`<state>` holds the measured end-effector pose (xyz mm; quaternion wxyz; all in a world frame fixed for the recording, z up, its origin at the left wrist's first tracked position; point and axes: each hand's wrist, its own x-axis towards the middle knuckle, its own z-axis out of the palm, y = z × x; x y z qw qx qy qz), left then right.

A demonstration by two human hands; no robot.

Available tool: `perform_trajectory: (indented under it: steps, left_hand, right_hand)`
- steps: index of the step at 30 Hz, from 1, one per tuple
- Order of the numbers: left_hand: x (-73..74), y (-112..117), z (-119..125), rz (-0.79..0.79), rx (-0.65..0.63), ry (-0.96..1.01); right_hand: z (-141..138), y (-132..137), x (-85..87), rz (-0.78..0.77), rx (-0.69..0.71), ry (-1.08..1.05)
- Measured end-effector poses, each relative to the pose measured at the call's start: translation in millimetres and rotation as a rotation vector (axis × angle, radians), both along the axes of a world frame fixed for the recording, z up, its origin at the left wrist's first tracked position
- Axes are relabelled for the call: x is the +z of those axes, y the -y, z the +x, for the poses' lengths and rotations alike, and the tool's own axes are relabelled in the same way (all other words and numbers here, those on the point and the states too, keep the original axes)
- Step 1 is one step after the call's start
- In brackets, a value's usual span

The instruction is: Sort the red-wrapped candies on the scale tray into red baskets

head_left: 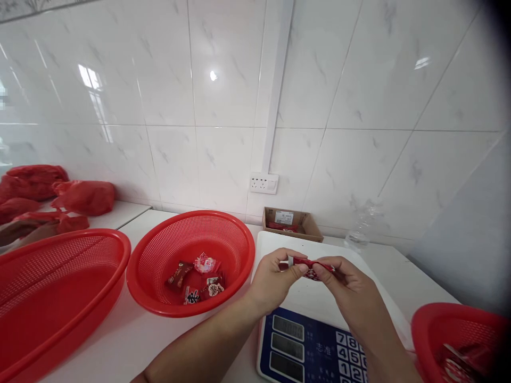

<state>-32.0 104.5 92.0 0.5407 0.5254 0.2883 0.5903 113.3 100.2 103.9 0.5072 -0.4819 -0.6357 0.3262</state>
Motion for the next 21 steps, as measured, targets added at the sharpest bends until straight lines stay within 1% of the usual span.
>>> perform_trajectory:
  steps: [4,8,11,13,17,21]
  left_hand:
    - [3.9,2.0,-1.4,-0.059,-0.031,0.023]
    - [6.1,1.0,-1.8,-0.114,-0.039,0.144]
    - [7.9,1.0,-1.5,-0.147,-0.049,0.217]
    - [8.3,1.6,-1.2,-0.158,-0.067,0.251]
    - [5.1,1.6,0.3,-0.211,-0.093,0.274]
    - [3.4,-0.2,1.5,-0.237,-0.093,0.267]
  right_hand:
    - [-0.4,-0.5,-0.6,-0.023,-0.011,0.011]
    - [-2.4,1.9,3.2,-0.066,0.072,-0.045]
    - [-3.4,4.0,5.6,-0.07,0.116,-0.073]
    - [-3.0,4.4,5.2,-0.067,0.101,-0.06]
    - [-2.0,2.6,1.7,-0.049,0.02,-0.04]
    - [-3.3,0.3,0.4,-0.069,-0.009,-0.115]
